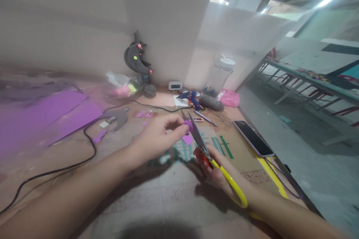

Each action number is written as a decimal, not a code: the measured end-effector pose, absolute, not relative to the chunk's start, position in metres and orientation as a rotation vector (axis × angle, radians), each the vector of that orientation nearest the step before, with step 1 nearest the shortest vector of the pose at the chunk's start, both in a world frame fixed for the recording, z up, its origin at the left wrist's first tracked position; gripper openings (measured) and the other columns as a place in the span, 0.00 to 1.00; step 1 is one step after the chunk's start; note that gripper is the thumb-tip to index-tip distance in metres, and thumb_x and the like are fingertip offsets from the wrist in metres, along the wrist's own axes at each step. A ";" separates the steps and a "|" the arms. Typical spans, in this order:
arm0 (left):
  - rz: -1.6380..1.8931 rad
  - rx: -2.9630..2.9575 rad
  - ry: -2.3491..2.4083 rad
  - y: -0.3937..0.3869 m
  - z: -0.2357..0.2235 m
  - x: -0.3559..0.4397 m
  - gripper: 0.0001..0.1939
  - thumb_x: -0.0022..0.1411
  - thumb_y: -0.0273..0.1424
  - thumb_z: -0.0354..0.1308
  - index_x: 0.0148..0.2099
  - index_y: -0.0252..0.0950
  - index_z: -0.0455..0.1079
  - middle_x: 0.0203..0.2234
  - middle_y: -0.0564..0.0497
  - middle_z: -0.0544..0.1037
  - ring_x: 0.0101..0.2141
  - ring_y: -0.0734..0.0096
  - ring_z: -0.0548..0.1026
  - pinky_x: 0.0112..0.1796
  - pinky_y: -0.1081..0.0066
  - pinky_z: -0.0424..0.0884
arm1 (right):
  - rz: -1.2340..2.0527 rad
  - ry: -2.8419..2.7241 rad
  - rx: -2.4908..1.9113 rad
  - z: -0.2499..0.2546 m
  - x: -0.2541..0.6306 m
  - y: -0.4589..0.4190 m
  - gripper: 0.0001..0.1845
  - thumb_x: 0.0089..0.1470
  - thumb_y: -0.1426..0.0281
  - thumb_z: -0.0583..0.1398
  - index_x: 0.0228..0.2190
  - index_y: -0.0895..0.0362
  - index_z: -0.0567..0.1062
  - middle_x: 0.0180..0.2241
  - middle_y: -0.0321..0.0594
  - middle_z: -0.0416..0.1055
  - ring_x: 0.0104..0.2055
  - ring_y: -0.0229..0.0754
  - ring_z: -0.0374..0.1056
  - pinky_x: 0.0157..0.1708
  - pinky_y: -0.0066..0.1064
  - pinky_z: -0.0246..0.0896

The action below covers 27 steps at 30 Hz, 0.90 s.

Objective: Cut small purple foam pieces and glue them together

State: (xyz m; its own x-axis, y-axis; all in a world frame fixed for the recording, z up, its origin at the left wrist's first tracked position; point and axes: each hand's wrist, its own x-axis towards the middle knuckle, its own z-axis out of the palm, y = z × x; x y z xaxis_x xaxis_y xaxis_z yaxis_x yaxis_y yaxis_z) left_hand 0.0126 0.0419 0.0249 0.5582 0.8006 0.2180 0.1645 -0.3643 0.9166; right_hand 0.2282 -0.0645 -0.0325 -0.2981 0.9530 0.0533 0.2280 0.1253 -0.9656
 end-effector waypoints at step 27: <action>0.829 1.959 0.835 0.040 0.035 0.007 0.14 0.66 0.37 0.54 0.31 0.35 0.71 0.27 0.54 0.77 0.31 0.71 0.74 0.30 0.74 0.65 | 1.185 -1.631 -1.194 -0.043 0.232 -0.063 0.39 0.49 0.33 0.56 0.45 0.54 0.69 0.33 0.36 0.58 0.31 0.37 0.51 0.27 0.27 0.48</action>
